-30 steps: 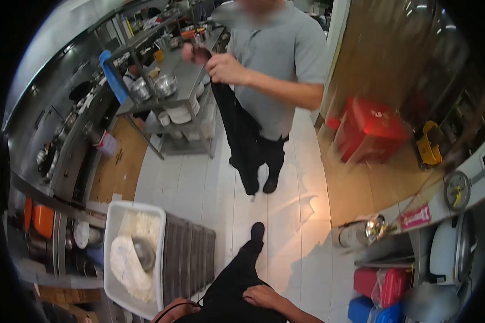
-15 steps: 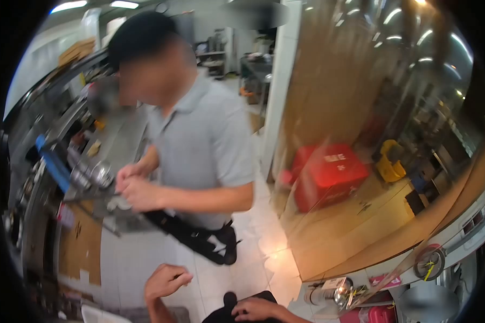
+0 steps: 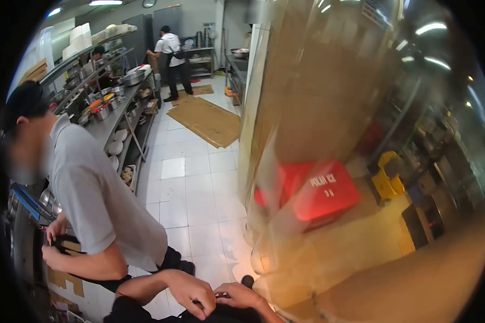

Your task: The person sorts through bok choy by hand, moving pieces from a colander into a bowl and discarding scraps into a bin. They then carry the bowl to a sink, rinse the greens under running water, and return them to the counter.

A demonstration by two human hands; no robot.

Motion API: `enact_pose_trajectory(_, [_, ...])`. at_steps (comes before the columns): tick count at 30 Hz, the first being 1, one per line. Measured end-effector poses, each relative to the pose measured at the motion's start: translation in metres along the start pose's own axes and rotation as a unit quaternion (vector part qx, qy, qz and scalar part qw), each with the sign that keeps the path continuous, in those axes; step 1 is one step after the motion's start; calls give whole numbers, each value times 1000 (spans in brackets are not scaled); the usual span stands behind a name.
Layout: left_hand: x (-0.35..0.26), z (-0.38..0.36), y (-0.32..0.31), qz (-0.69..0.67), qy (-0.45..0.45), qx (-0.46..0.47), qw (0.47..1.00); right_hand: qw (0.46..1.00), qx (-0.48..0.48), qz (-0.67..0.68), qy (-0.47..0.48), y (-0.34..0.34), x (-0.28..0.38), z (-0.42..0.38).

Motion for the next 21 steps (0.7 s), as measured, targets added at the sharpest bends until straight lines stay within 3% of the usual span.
enact_pose_trajectory(2, [63,-12,11,-93,140,3,986,999,-27,-12,-10,49,-10,4])
enact_pose_trajectory(4, [107,-46,35,-63,234,-59,968,992,-86,25,-92,97,-32,5])
enact_pose_trajectory(6, [154,-102,52,48,487,-104,866,990,-73,53,-106,112,-62,14])
enact_pose_trajectory(8, [262,-183,-14,-12,614,14,789,989,10,23,-146,116,-80,33])
enact_pose_trajectory(10, [210,-192,-22,-278,563,-150,764,977,128,-18,-172,106,-119,53])
enact_pose_trajectory(11, [200,-196,-23,-323,539,-204,751,955,197,-23,-222,113,-125,70])
enact_pose_trajectory(15, [128,-209,59,-219,542,-326,743,960,216,4,-181,166,-164,191])
enact_pose_trajectory(16, [75,-216,112,-164,542,-356,743,959,232,-13,-164,183,-165,233])
enact_pose_trajectory(19, [-223,-254,374,117,573,-387,712,923,366,-73,-99,197,-169,343])
enact_pose_trajectory(21, [-167,-299,364,51,563,-443,696,893,432,-101,-77,215,-160,398])
Point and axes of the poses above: each hand's wrist, its own z-axis towards the middle knuckle, its own y-axis out of the back of the hand, x = y × z, the point moved 7 cm from there along z, towards the middle knuckle
